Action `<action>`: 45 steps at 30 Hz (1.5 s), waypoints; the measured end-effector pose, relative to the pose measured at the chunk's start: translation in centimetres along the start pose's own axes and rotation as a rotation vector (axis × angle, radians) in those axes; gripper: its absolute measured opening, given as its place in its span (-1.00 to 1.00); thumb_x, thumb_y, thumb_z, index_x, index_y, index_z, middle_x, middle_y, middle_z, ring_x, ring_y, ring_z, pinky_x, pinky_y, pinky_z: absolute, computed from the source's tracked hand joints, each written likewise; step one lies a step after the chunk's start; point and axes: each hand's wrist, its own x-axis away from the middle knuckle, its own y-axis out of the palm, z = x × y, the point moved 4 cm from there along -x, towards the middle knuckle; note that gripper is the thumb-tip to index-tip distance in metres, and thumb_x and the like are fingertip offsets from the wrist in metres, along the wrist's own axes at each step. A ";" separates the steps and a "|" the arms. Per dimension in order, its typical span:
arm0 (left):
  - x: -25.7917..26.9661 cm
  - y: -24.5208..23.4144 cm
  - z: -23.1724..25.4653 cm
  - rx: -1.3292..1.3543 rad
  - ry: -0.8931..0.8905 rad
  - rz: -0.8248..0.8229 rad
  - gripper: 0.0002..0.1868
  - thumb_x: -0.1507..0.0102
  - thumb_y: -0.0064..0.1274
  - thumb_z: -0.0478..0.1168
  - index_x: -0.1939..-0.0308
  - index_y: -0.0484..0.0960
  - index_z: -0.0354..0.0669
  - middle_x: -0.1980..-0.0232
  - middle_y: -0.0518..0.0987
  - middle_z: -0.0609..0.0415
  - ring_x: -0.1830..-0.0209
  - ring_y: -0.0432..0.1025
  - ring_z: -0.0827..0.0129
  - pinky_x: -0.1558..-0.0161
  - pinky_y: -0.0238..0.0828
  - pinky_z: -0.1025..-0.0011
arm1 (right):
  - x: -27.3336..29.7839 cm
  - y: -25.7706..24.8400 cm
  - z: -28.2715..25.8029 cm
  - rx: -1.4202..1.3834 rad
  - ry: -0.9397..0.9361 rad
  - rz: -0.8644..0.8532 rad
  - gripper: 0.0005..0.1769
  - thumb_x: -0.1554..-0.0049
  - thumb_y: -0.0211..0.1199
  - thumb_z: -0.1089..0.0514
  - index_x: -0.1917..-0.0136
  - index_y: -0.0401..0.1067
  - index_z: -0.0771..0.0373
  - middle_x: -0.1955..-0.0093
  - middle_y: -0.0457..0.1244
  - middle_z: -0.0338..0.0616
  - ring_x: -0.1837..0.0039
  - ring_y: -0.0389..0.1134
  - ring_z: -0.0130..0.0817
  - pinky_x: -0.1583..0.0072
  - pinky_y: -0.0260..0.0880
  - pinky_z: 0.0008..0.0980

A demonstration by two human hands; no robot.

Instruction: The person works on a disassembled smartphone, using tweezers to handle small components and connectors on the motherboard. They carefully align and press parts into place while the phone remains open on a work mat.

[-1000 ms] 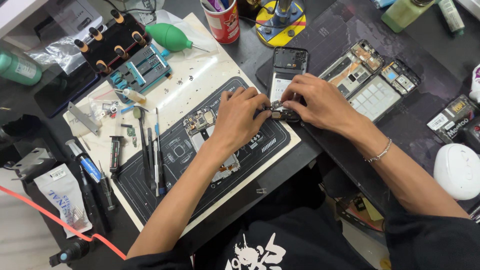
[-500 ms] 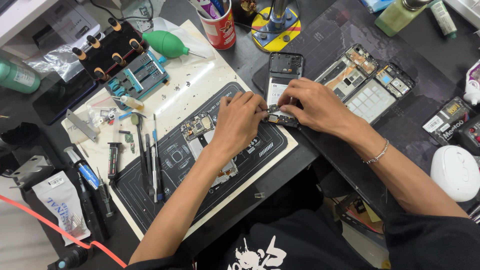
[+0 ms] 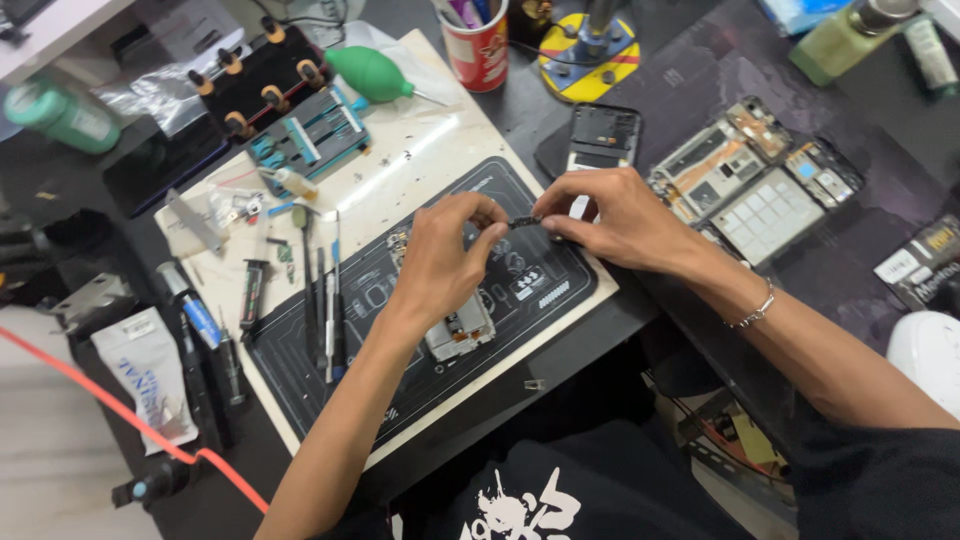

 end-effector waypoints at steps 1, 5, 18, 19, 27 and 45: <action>0.7 -0.6 -0.2 -0.003 -0.014 0.009 -0.87 -0.24 0.18 -0.29 0.15 0.67 -0.24 0.19 0.67 0.01 0.16 0.60 0.27 0.04 0.48 0.33 | -0.2 0.7 -0.4 -0.014 -0.020 -0.013 -0.78 -0.10 0.36 0.20 -0.05 0.57 0.22 0.07 0.46 -0.15 0.02 0.51 -0.40 0.09 0.52 -0.39; 3.7 -2.5 -0.8 0.004 -0.075 0.045 -0.83 -0.23 0.18 -0.29 0.11 0.71 -0.24 0.17 0.72 -0.04 0.14 0.63 0.26 0.07 0.47 0.34 | -0.5 3.7 -1.8 -0.098 -0.043 -0.073 -0.72 -0.11 0.34 0.22 -0.12 0.55 0.18 0.05 0.46 -0.17 0.03 0.50 -0.43 0.04 0.55 -0.42; 10.9 -5.1 -3.3 0.064 -0.119 -0.025 -0.86 -0.21 0.23 -0.25 0.18 0.74 -0.20 0.28 0.68 0.07 0.28 0.59 0.40 0.19 0.49 0.44 | 1.2 10.0 -4.1 -0.114 -0.460 -0.171 -0.66 -0.08 0.40 0.28 -0.15 0.54 0.28 0.06 0.40 -0.14 0.06 0.44 -0.38 0.08 0.51 -0.42; 11.0 -5.0 -3.4 0.055 -0.088 -0.021 -0.87 -0.22 0.23 -0.25 0.18 0.74 -0.19 0.29 0.68 0.08 0.28 0.57 0.40 0.18 0.48 0.43 | 1.4 10.0 -4.0 -0.099 -0.482 -0.162 -0.66 -0.07 0.40 0.29 -0.15 0.54 0.28 0.07 0.40 -0.14 0.05 0.42 -0.38 0.08 0.50 -0.41; 11.9 -4.1 -3.5 -0.009 0.079 -0.052 -0.90 -0.21 0.28 -0.24 0.20 0.75 -0.11 0.30 0.68 0.17 0.26 0.49 0.41 0.03 0.25 0.38 | 1.9 9.8 -3.7 -0.108 -0.483 -0.245 -0.66 0.00 0.45 0.27 -0.08 0.57 0.25 0.11 0.38 -0.16 0.01 0.37 -0.33 0.07 0.52 -0.44; 12.4 -3.0 -2.7 -0.200 0.188 -0.060 -0.90 -0.22 0.27 -0.24 0.19 0.73 -0.07 0.22 0.59 0.20 0.18 0.42 0.37 0.06 0.25 0.36 | 1.8 9.6 -3.5 0.024 -0.618 -0.321 -0.77 0.05 0.44 0.22 0.08 0.56 0.24 0.05 0.35 -0.15 -0.02 0.38 -0.29 0.05 0.47 -0.35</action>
